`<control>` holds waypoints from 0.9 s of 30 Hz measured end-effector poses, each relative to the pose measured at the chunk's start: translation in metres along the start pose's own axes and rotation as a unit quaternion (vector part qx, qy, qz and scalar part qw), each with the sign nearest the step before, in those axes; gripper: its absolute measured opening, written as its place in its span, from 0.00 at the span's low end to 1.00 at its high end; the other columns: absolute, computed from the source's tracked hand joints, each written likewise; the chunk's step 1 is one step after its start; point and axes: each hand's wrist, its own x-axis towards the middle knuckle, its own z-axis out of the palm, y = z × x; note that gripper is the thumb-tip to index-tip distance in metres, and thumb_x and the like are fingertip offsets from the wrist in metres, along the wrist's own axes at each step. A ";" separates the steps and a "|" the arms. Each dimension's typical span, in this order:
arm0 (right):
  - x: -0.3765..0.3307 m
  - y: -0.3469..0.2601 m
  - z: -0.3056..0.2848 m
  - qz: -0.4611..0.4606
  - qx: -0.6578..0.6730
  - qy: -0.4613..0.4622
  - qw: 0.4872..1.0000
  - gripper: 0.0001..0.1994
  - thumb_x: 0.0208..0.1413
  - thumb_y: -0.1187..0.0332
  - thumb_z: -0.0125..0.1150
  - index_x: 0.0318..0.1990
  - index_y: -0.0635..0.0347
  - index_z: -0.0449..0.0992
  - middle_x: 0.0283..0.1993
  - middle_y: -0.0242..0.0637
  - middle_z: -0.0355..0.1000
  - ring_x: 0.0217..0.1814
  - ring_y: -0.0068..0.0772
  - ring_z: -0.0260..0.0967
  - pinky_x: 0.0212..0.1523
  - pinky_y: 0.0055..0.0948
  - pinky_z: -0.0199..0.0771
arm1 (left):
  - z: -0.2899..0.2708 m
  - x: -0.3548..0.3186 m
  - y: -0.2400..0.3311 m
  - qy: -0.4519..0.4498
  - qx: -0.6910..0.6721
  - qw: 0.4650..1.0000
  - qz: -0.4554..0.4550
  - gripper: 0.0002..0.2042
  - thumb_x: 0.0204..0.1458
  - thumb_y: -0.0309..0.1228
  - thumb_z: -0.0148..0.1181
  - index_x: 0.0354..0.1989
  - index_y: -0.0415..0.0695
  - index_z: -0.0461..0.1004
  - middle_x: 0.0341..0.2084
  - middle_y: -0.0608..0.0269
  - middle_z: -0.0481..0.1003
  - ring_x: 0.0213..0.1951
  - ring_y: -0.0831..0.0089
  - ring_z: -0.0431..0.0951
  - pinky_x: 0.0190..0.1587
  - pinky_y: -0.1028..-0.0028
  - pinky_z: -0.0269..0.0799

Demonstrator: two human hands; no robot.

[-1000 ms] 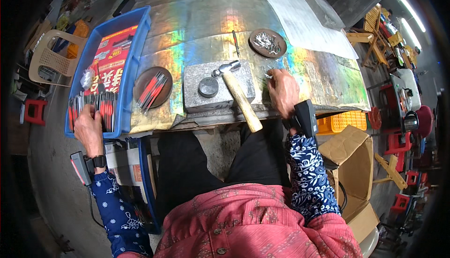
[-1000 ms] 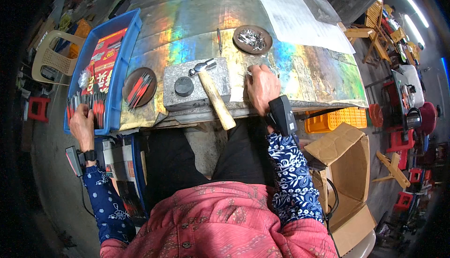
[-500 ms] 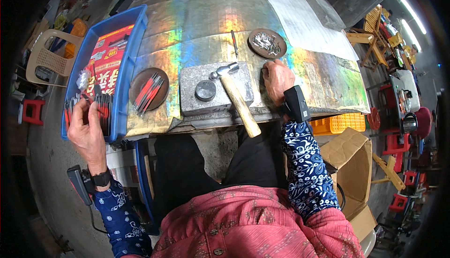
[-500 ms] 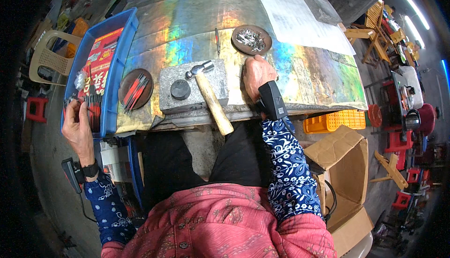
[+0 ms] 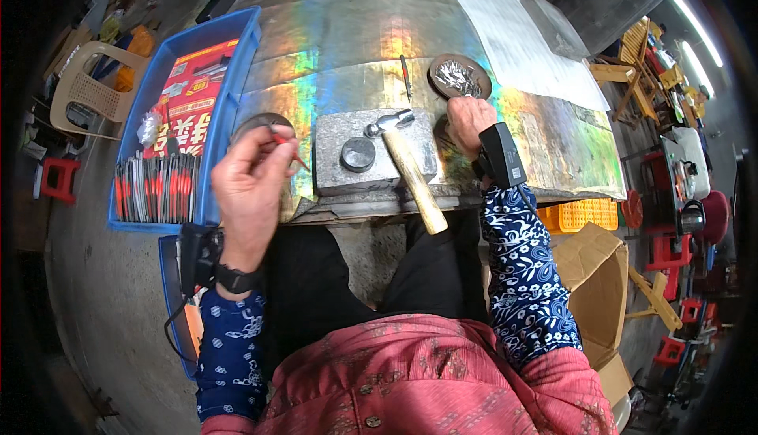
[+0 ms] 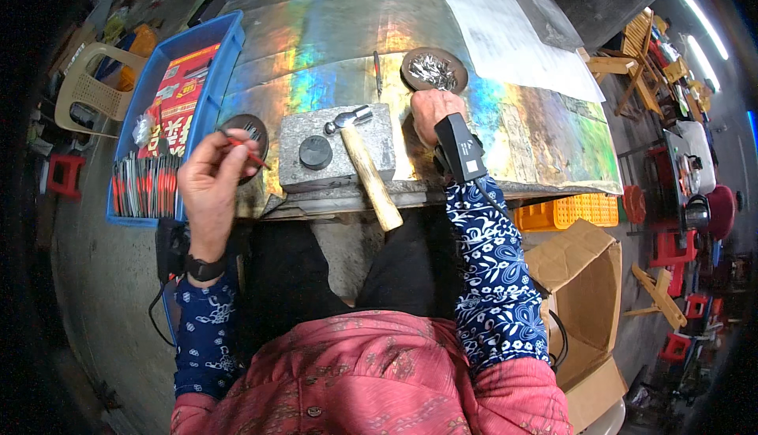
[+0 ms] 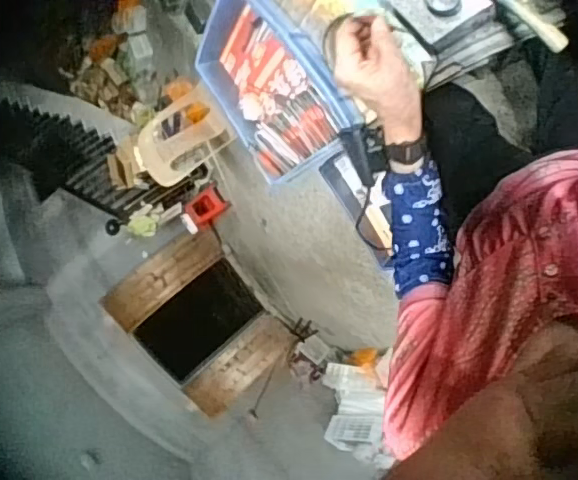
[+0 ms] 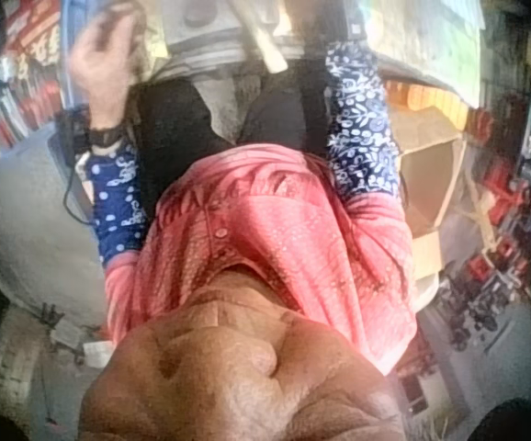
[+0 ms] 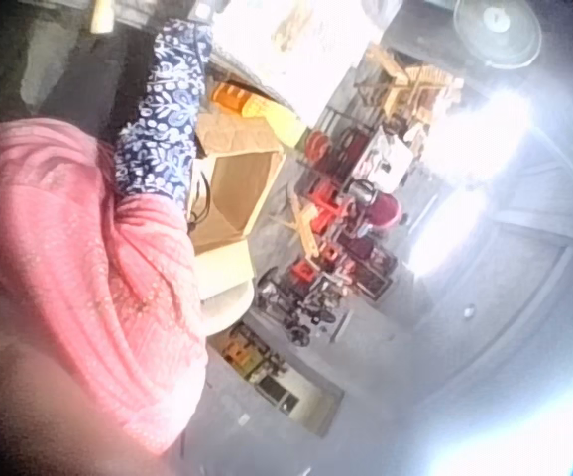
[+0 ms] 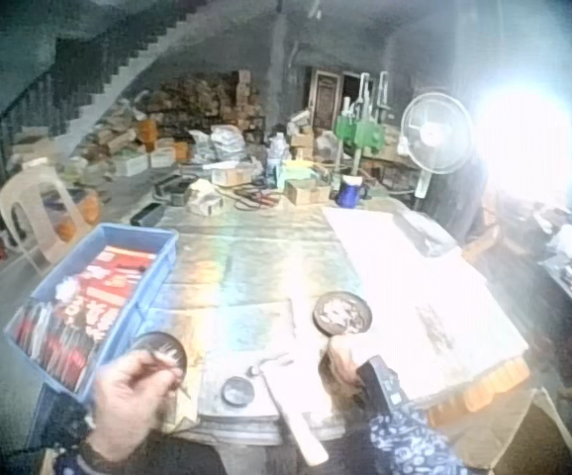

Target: The person repeatedly picks red-coated metal rods from a blue tray, places each on a small anvil, and taps it with a hammer. After each tap, the rod is returned to the tray. The cycle continues throughout the clip.

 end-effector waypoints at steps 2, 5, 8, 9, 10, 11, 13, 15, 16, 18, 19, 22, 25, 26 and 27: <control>-0.001 -0.002 -0.005 0.047 -0.024 -0.103 0.993 0.08 0.47 0.64 0.58 0.24 0.59 0.70 0.21 0.47 0.68 0.27 0.50 0.70 0.28 0.40 0.68 | 0.013 -0.001 -0.005 -0.016 0.003 1.000 0.016 0.07 0.55 0.19 0.59 0.41 0.33 0.75 0.33 0.65 0.77 0.32 0.86 0.74 0.34 0.85 0.71; -0.005 -0.010 -0.019 0.115 -0.002 -0.144 0.983 0.08 0.40 0.72 0.62 0.26 0.64 0.69 0.27 0.49 0.70 0.34 0.55 0.70 0.34 0.44 0.70 | 0.024 -0.001 -0.011 -0.019 0.033 0.998 0.040 0.07 0.54 0.18 0.60 0.41 0.33 0.75 0.33 0.64 0.78 0.32 0.85 0.75 0.34 0.83 0.72; -0.003 -0.022 -0.035 0.151 0.039 -0.099 0.983 0.08 0.41 0.72 0.63 0.26 0.65 0.70 0.27 0.49 0.71 0.32 0.53 0.71 0.34 0.43 0.70 | 0.026 -0.001 -0.014 -0.027 0.013 0.998 0.048 0.08 0.53 0.19 0.60 0.42 0.33 0.76 0.32 0.64 0.79 0.31 0.84 0.76 0.35 0.83 0.72; -0.003 -0.026 -0.042 0.174 0.055 -0.109 0.977 0.08 0.42 0.72 0.63 0.27 0.65 0.70 0.27 0.48 0.71 0.32 0.52 0.72 0.34 0.42 0.70 | 0.028 -0.003 -0.014 -0.018 0.025 0.998 0.046 0.08 0.52 0.19 0.61 0.40 0.33 0.77 0.30 0.64 0.79 0.30 0.84 0.76 0.33 0.83 0.71; -0.002 -0.030 -0.048 0.200 0.086 -0.119 0.969 0.07 0.42 0.73 0.62 0.28 0.65 0.71 0.27 0.48 0.72 0.32 0.51 0.72 0.34 0.41 0.71 | 0.028 -0.005 -0.014 -0.024 0.052 0.997 0.045 0.07 0.51 0.18 0.61 0.39 0.33 0.77 0.30 0.64 0.79 0.29 0.84 0.75 0.33 0.83 0.71; -0.001 -0.035 -0.054 0.225 0.117 -0.127 0.959 0.07 0.43 0.73 0.62 0.30 0.65 0.72 0.27 0.48 0.72 0.31 0.50 0.72 0.34 0.40 0.71 | 0.030 -0.006 -0.015 -0.028 0.071 0.996 0.042 0.07 0.50 0.18 0.62 0.38 0.33 0.77 0.30 0.65 0.79 0.29 0.84 0.75 0.32 0.83 0.71; -0.001 -0.048 -0.063 0.258 0.161 -0.111 0.946 0.05 0.47 0.75 0.59 0.33 0.66 0.73 0.26 0.45 0.72 0.28 0.40 0.71 0.33 0.33 0.71 | 0.034 -0.010 -0.016 -0.022 0.076 0.996 0.027 0.07 0.48 0.17 0.63 0.36 0.34 0.78 0.28 0.65 0.78 0.27 0.84 0.73 0.30 0.83 0.69; 0.000 -0.060 -0.071 0.278 0.197 -0.087 0.936 0.05 0.48 0.75 0.58 0.32 0.66 0.73 0.25 0.42 0.70 0.26 0.35 0.68 0.32 0.31 0.70 | 0.035 -0.011 -0.018 -0.009 0.101 0.992 0.078 0.07 0.47 0.18 0.64 0.36 0.33 0.78 0.27 0.65 0.77 0.26 0.84 0.73 0.29 0.83 0.68; 0.000 -0.066 -0.076 0.283 0.213 -0.071 0.932 0.04 0.49 0.75 0.58 0.32 0.66 0.72 0.24 0.41 0.69 0.25 0.32 0.67 0.31 0.29 0.69 | 0.035 -0.011 -0.019 -0.003 0.111 0.989 0.102 0.07 0.47 0.18 0.65 0.36 0.33 0.78 0.26 0.66 0.77 0.26 0.84 0.73 0.29 0.83 0.68; 0.001 -0.077 -0.084 0.305 0.254 -0.059 0.916 0.03 0.52 0.75 0.57 0.33 0.65 0.72 0.23 0.34 0.67 0.25 0.21 0.62 0.29 0.23 0.67 | 0.036 -0.012 -0.020 0.004 0.127 0.987 0.099 0.07 0.46 0.18 0.66 0.35 0.34 0.79 0.24 0.65 0.75 0.24 0.83 0.72 0.27 0.82 0.67; 0.001 -0.083 -0.087 0.316 0.272 -0.051 0.907 0.03 0.52 0.75 0.57 0.33 0.65 0.72 0.24 0.32 0.67 0.25 0.19 0.62 0.29 0.22 0.66 | 0.035 -0.012 -0.021 0.002 0.139 0.986 0.097 0.07 0.46 0.18 0.66 0.35 0.34 0.79 0.24 0.65 0.75 0.24 0.83 0.72 0.27 0.82 0.67; 0.002 -0.098 -0.095 0.330 0.323 -0.026 0.887 0.03 0.50 0.78 0.57 0.33 0.65 0.74 0.25 0.39 0.69 0.24 0.26 0.66 0.28 0.26 0.68 | 0.035 -0.015 -0.021 0.004 0.160 0.983 0.096 0.07 0.46 0.19 0.66 0.35 0.34 0.79 0.25 0.64 0.75 0.25 0.82 0.72 0.29 0.80 0.68; 0.001 -0.113 -0.102 0.318 0.346 -0.015 0.883 0.04 0.51 0.79 0.57 0.34 0.66 0.74 0.26 0.38 0.70 0.25 0.26 0.66 0.29 0.25 0.68 | 0.035 -0.019 -0.018 0.015 0.141 0.987 0.076 0.09 0.49 0.20 0.66 0.38 0.34 0.78 0.29 0.65 0.76 0.30 0.81 0.75 0.34 0.80 0.71; 0.000 -0.117 -0.106 0.308 0.360 -0.010 0.881 0.04 0.52 0.79 0.57 0.35 0.66 0.74 0.27 0.34 0.70 0.26 0.22 0.65 0.30 0.22 0.67 | 0.035 -0.020 -0.016 0.017 0.114 0.990 0.075 0.09 0.50 0.21 0.66 0.40 0.33 0.77 0.29 0.64 0.77 0.30 0.80 0.76 0.34 0.80 0.71; 0.000 -0.122 -0.108 0.299 0.369 -0.005 0.880 0.04 0.53 0.79 0.57 0.36 0.66 0.74 0.28 0.31 0.70 0.27 0.18 0.64 0.30 0.19 0.67 | 0.035 -0.022 -0.014 0.019 0.088 0.993 0.073 0.10 0.51 0.21 0.65 0.41 0.33 0.76 0.29 0.63 0.77 0.30 0.79 0.77 0.34 0.80 0.72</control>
